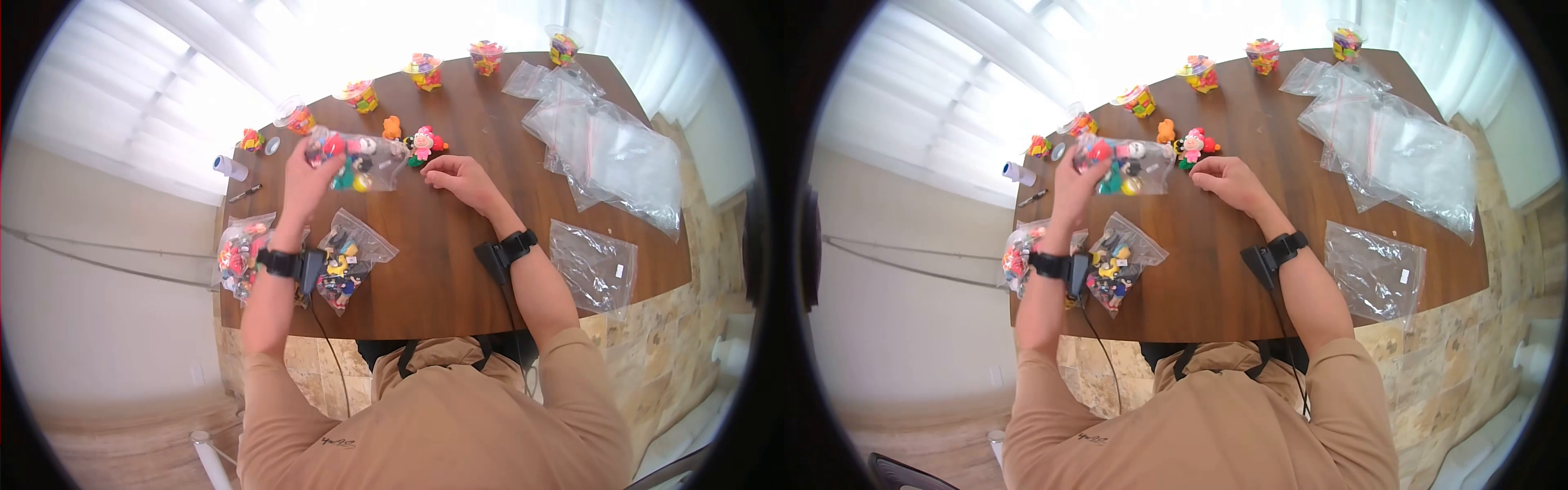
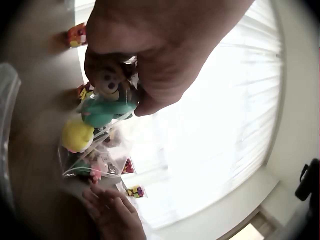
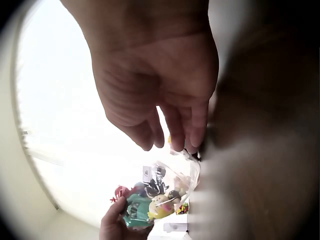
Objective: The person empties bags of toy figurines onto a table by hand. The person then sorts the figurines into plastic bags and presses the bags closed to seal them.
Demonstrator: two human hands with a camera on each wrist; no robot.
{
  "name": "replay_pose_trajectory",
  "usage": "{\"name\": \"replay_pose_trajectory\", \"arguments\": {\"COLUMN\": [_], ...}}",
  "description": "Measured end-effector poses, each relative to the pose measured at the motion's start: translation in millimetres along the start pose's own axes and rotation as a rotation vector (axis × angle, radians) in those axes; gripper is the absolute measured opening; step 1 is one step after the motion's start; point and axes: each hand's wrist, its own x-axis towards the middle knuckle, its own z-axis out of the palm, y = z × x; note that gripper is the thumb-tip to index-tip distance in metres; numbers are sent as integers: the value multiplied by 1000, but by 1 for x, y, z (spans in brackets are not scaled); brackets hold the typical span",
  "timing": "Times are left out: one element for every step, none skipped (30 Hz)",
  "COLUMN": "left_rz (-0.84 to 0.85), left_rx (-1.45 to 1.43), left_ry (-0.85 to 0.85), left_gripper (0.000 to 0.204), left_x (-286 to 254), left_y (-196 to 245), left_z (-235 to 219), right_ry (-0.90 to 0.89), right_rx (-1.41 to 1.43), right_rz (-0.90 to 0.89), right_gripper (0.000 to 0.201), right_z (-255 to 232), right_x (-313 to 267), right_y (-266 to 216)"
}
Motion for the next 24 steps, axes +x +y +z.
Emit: {"name": "replay_pose_trajectory", "arguments": {"left_rz": [-2, 113, 226, 225, 196, 167, 170, 202, 238, 240, 260, 278, 272, 319, 364, 354, 394, 437, 432, 466, 501, 498, 540, 584], "left_rx": [2, 200, 399, 400, 633, 864, 861, 902, 944, 942, 923, 904, 905, 913, 921, 921, 992, 1061, 1061, 1072, 1084, 1083, 1065, 1046], "left_ry": [11, -21, -54, -45, -58, -72, -71, -84, -95, -95, -78, -61, -60, -50, -40, -37, -51, -66, -65, -79, -91, -87, -88, -90], "left_gripper": [41, 45, 51, 51, 59, 69, 69, 65, 63, 63, 56, 50, 50, 45, 42, 42, 41, 39, 39, 39, 39, 39, 39, 39], "left_x": [9, 20, 29, 34, 40, 46, 49, 50, 54, 58, 59, 61, 64, 68, 70, 73, 75, 77, 77, 77, 76, 76, 77, 77], "left_y": [5, 9, 14, 19, 25, 29, 29, 29, 30, 31, 35, 39, 41, 44, 46, 48, 55, 61, 66, 71, 76, 81, 85, 89], "left_z": [-1, -2, -3, 0, 8, 15, 19, 22, 26, 29, 31, 32, 33, 33, 33, 33, 33, 34, 35, 36, 36, 37, 39, 42], "right_ry": [-1, -14, -39, -61, -64, -61, -56, -54, -65, -76, -76, -75, -77, -84, -80, -76, -82, -81, -79, -84, -82, -78, -81, -87], "right_rx": [2, 1, -43, -90, -93, -69, -45, -48, -38, -26, -24, -31, -37, -37, -41, -44, -44, -58, -74, -75, -87, -100, -104, -119], "right_rz": [1, -1, 34, 70, 67, 70, 76, 74, 58, 46, 47, 49, 53, 56, 53, 52, 57, 54, 50, 53, 57, 59, 59, 54], "right_gripper": [18, 18, 19, 19, 19, 19, 18, 18, 18, 18, 18, 18, 17, 17, 18, 18, 18, 18, 18, 18, 18, 18, 18, 18], "right_z": [2, 2, 0, -1, -1, -2, -3, -3, -4, -4, -5, -5, -5, -5, -5, -4, -4, -4, -4, -3, -3, -3, -2, -3], "right_x": [1, 3, 3, 4, 5, 5, 3, 2, 3, 3, 2, 3, 4, 4, 4, 3, 3, 3, 3, 3, 3, 4, 4, 4], "right_y": [0, 0, 0, -1, -1, -1, 0, 1, 2, 2, 2, 2, 2, 2, 1, 1, 2, 2, 3, 3, 3, 3, 3, 3]}}
